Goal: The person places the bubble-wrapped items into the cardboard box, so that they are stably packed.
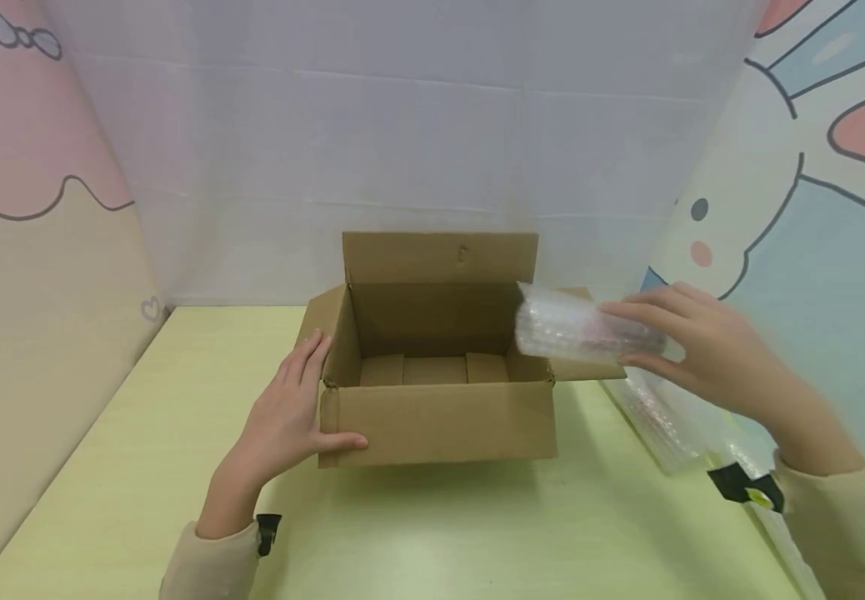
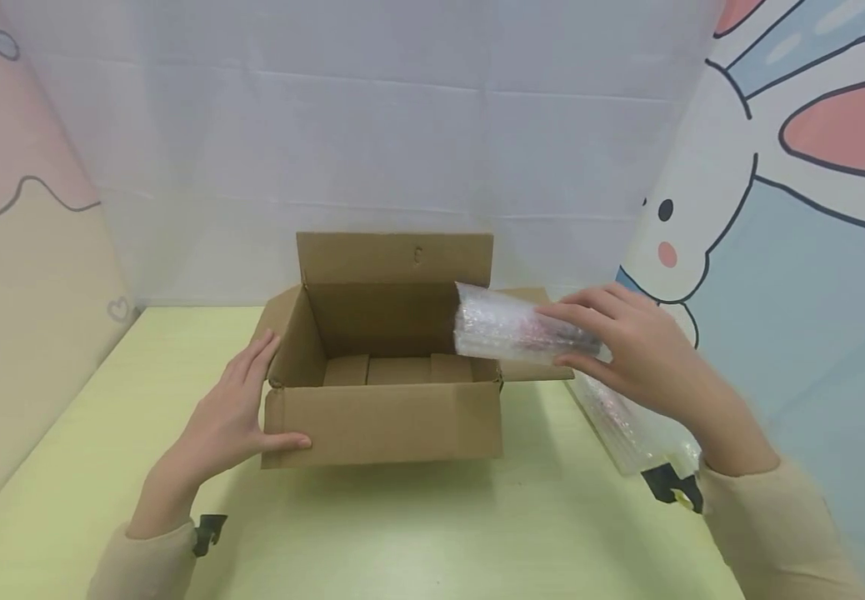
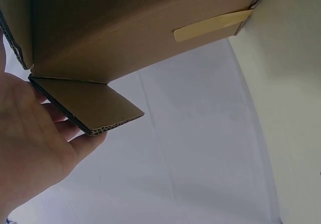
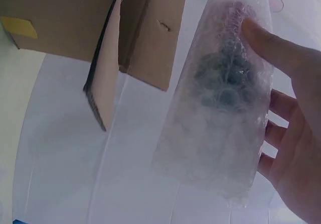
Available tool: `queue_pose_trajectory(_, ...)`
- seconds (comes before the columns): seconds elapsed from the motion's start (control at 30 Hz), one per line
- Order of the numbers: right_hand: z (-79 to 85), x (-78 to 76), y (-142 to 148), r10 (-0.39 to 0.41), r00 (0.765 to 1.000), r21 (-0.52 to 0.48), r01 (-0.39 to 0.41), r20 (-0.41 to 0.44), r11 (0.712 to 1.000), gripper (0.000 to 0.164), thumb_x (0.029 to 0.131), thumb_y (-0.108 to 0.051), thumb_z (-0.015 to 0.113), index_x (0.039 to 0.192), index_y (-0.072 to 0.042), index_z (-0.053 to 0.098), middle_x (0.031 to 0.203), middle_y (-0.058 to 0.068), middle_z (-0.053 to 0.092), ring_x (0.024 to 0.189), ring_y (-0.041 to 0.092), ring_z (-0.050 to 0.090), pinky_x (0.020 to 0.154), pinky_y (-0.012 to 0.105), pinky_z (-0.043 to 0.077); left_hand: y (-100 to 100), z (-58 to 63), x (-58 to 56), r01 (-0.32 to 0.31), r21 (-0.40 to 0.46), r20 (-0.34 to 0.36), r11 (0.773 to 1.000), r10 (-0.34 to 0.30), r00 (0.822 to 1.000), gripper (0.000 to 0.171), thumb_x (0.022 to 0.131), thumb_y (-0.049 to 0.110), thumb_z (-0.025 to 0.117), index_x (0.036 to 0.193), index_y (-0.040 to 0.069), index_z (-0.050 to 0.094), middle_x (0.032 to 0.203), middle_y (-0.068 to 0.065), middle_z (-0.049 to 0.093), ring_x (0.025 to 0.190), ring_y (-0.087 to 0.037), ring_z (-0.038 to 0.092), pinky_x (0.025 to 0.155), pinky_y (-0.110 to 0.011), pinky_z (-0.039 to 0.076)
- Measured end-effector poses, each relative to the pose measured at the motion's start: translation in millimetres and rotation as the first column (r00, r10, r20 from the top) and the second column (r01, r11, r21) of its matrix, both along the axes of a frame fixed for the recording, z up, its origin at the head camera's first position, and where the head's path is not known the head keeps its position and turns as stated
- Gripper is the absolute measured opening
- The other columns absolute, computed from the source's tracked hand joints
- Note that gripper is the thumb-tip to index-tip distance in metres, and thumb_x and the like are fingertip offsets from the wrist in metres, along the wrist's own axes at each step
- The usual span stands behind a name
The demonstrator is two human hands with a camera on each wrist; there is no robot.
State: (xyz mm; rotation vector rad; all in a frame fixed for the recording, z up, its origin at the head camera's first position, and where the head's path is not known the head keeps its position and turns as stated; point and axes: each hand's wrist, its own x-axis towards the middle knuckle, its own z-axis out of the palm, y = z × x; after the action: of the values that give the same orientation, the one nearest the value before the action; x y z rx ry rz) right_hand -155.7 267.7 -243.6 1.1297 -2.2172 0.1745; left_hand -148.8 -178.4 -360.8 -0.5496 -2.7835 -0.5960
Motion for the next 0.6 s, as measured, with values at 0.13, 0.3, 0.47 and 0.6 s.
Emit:
queue_pose_trajectory(0.13,6.4,-20.5,-30,0.069,0.997,0.041,-0.071,0.046,0.997,0.046,0.093,-0.046,0.059,0.125,-0.013,0.065,0.104,0.003,0.068,0.083,0.017,0.056,0.066,0.028,0.044,0,-1.7,0.0,0.011,0.010,-0.002,1.000,-0.011,1.000,0.137,0.055,0.062,0.085,0.156,0.005,0.010,0.160,-0.019,0.017,0.145,-0.040,0.023,0.110,-0.058,0.036)
queue_pose_trajectory(0.3,9.4,-44.7,-67,0.101,0.994,0.126,-0.107,0.049,0.986,0.054,0.072,-0.021,0.083,0.123,-0.014,0.066,0.102,0.004,0.068,0.084,0.020,0.060,0.065,0.033,0.050,2,-2.0,0.0,0.021,0.026,-0.001,0.999,-0.021,1.000,0.136,0.056,0.060,0.086,0.156,0.005,0.010,0.161,-0.018,0.015,0.146,-0.040,0.022,0.112,-0.057,0.034)
queue_pose_trajectory(0.47,10.8,-59.2,-99,0.047,0.992,0.239,-0.073,0.115,0.968,0.051,0.078,-0.029,0.080,0.126,-0.018,0.064,0.101,0.002,0.067,0.085,0.019,0.060,0.062,0.031,0.050,4,-1.9,1.1,0.021,0.036,-0.001,0.999,-0.021,1.000,0.137,0.056,0.060,0.086,0.156,0.007,0.009,0.162,-0.016,0.014,0.146,-0.039,0.021,0.113,-0.057,0.033)
queue_pose_trajectory(0.6,12.6,-67.3,-121,-0.036,0.982,0.359,-0.034,0.187,0.933,0.051,0.083,-0.033,0.076,0.130,-0.022,0.061,0.104,0.001,0.066,0.092,0.020,0.061,0.057,0.031,0.049,5,-1.8,2.0,0.019,0.032,-0.011,0.999,-0.018,1.000,0.136,0.056,0.059,0.086,0.156,0.006,0.010,0.161,-0.017,0.015,0.147,-0.038,0.021,0.114,-0.056,0.033)
